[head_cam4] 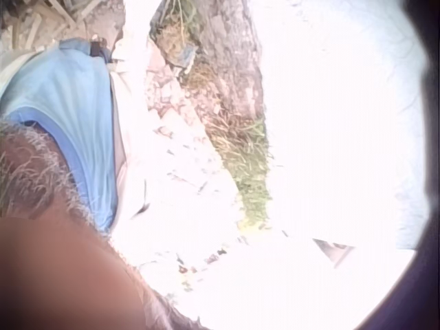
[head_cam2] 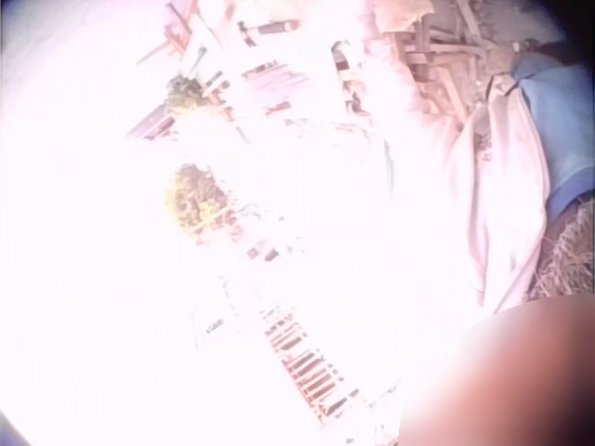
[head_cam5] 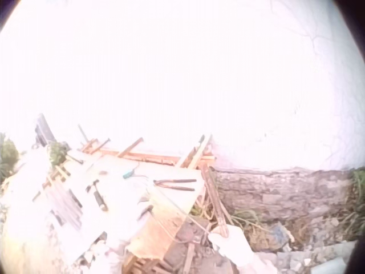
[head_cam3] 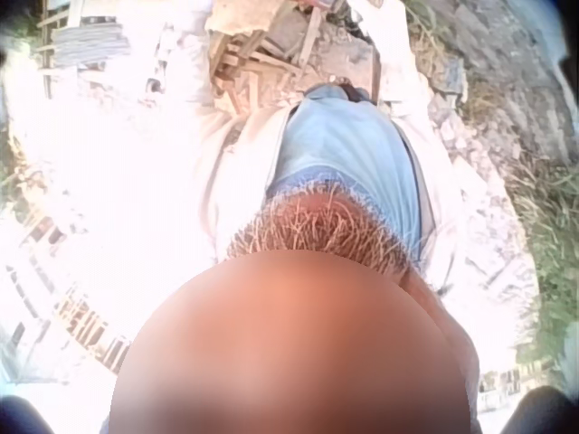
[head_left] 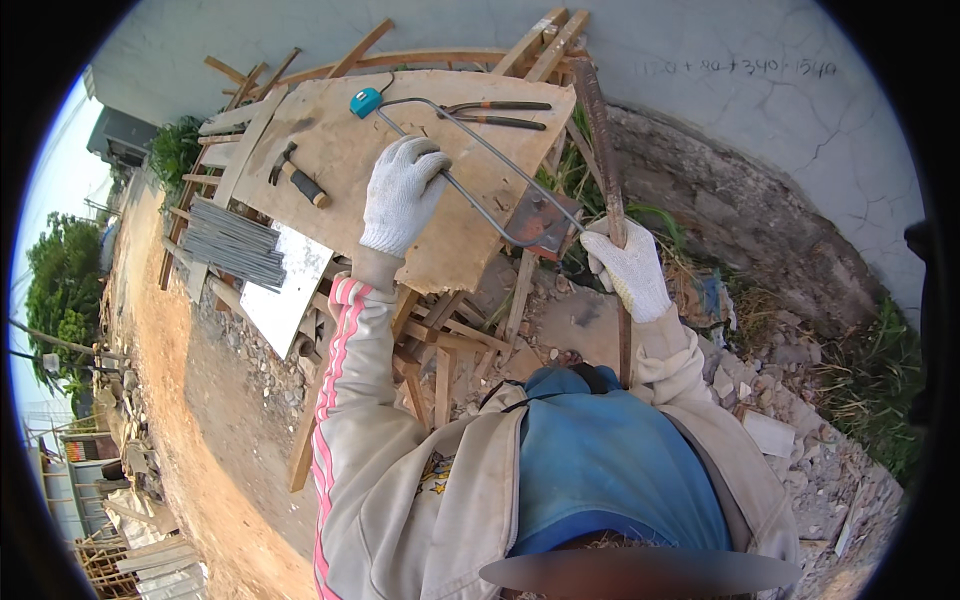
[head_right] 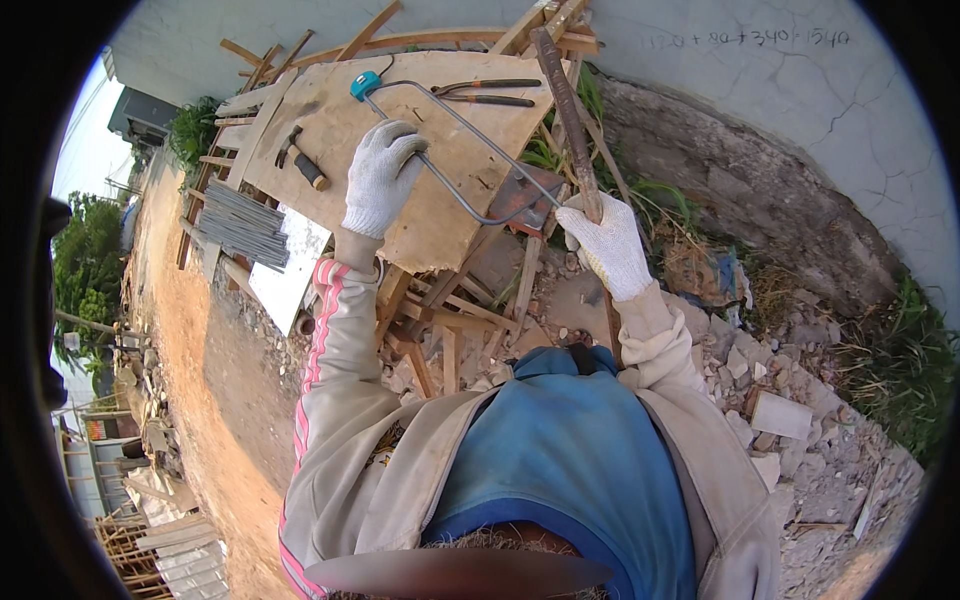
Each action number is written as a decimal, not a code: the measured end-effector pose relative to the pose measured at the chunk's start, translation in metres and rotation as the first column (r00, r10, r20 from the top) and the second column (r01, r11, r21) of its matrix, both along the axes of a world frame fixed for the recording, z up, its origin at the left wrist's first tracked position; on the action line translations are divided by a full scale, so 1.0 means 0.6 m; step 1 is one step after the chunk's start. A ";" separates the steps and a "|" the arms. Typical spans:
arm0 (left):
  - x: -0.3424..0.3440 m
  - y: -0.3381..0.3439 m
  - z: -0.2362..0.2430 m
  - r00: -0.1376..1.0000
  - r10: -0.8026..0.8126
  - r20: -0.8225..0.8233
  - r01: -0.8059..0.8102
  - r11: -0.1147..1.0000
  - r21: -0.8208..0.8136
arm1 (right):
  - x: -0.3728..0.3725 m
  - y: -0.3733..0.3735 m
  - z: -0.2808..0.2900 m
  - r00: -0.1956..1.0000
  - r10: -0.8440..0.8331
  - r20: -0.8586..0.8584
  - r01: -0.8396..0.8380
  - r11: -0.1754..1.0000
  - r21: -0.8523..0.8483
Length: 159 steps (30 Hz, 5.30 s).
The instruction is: The person bends thin metal rods into U-shaped forms using a long metal bar as a lever against a wooden workbench. They repeatedly position each rod, apply leverage to bend it, and place the finished pieces aside. The person then walks across the site to another area.
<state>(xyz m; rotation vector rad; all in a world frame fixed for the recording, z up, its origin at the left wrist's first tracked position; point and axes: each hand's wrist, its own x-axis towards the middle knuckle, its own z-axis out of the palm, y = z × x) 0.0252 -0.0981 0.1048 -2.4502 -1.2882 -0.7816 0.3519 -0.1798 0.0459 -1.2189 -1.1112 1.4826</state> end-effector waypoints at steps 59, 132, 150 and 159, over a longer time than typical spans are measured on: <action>0.026 0.147 -0.205 0.844 0.533 -0.057 -0.520 0.789 -0.326 | 0.140 -0.093 0.021 0.774 0.009 0.633 -0.070 0.995 0.072; 0.022 0.154 -0.217 0.808 0.578 -0.119 -0.584 0.756 -0.296 | 0.491 -0.133 -0.011 -0.008 -0.165 0.986 -0.198 0.967 0.160; 0.033 0.139 -0.207 0.859 0.509 -0.055 -0.495 0.800 -0.340 | 0.013 -0.550 -0.072 -0.164 -0.191 0.968 0.497 0.832 0.248; 0.035 0.133 -0.185 0.865 0.502 -0.018 -0.464 0.784 -0.412 | -0.093 -0.622 -0.036 0.354 -0.258 0.899 0.475 0.877 0.064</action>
